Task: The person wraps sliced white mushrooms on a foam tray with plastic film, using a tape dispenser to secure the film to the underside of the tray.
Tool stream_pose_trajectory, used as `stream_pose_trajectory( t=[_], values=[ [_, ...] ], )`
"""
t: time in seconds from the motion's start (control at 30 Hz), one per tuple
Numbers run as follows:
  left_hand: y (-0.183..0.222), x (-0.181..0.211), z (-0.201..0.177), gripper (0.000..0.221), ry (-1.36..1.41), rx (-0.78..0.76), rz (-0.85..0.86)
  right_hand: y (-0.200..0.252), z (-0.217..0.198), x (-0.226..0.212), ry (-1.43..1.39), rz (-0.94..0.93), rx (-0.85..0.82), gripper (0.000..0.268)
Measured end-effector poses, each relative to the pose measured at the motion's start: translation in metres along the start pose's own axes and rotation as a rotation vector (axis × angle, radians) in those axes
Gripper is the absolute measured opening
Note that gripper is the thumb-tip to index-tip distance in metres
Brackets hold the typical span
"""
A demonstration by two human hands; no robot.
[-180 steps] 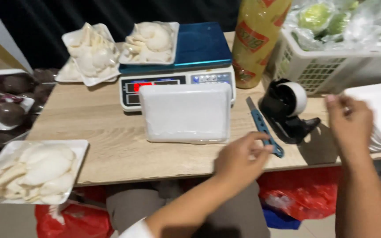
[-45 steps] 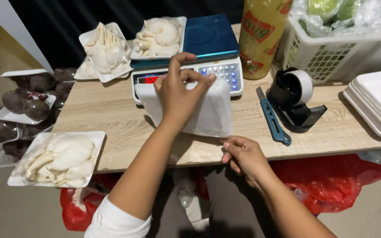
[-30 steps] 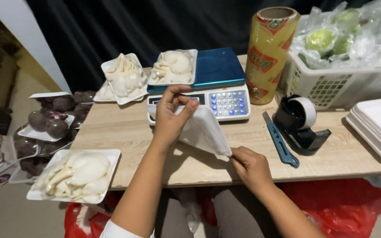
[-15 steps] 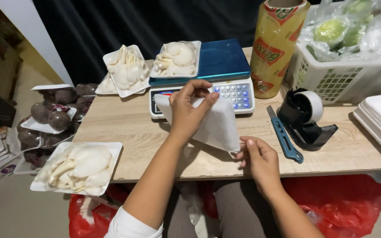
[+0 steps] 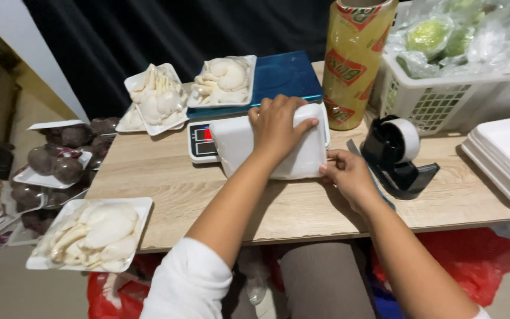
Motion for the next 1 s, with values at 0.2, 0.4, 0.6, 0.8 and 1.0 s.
stream_pose_trajectory(
  t=[0.2,0.4,0.6,0.8,1.0],
  values=[
    [-0.028,-0.012,0.048,0.044,-0.110,-0.354,-0.283,0.025,-0.074,-0.034,0.249,-0.236,0.214,0.040],
    [0.015,0.099,0.059,0.046,-0.323,-0.029,-0.093,0.006,-0.227,-0.017,0.853,-0.576,0.787,0.028],
    [0.065,0.158,0.148,0.061,0.230,-0.288,-0.229,0.009,-0.185,-0.014,0.183,0.255,0.269,0.041],
    [0.065,0.155,0.161,0.037,0.135,-0.137,-0.190,0.036,-0.173,-0.035,0.160,0.076,0.329,0.016],
    [0.061,0.154,0.166,0.044,0.147,-0.205,-0.224,0.130,-0.193,-0.050,0.192,-0.044,0.377,0.038]
  ],
)
Point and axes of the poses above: each hand's wrist, its own y-axis away from the middle knuckle, its own z-axis out of the palm, x = y × z, the point moved 7 cm from there along -y, towards the middle knuckle, and after that the axes turned 10 degrees about z, right-handed, at the moved point
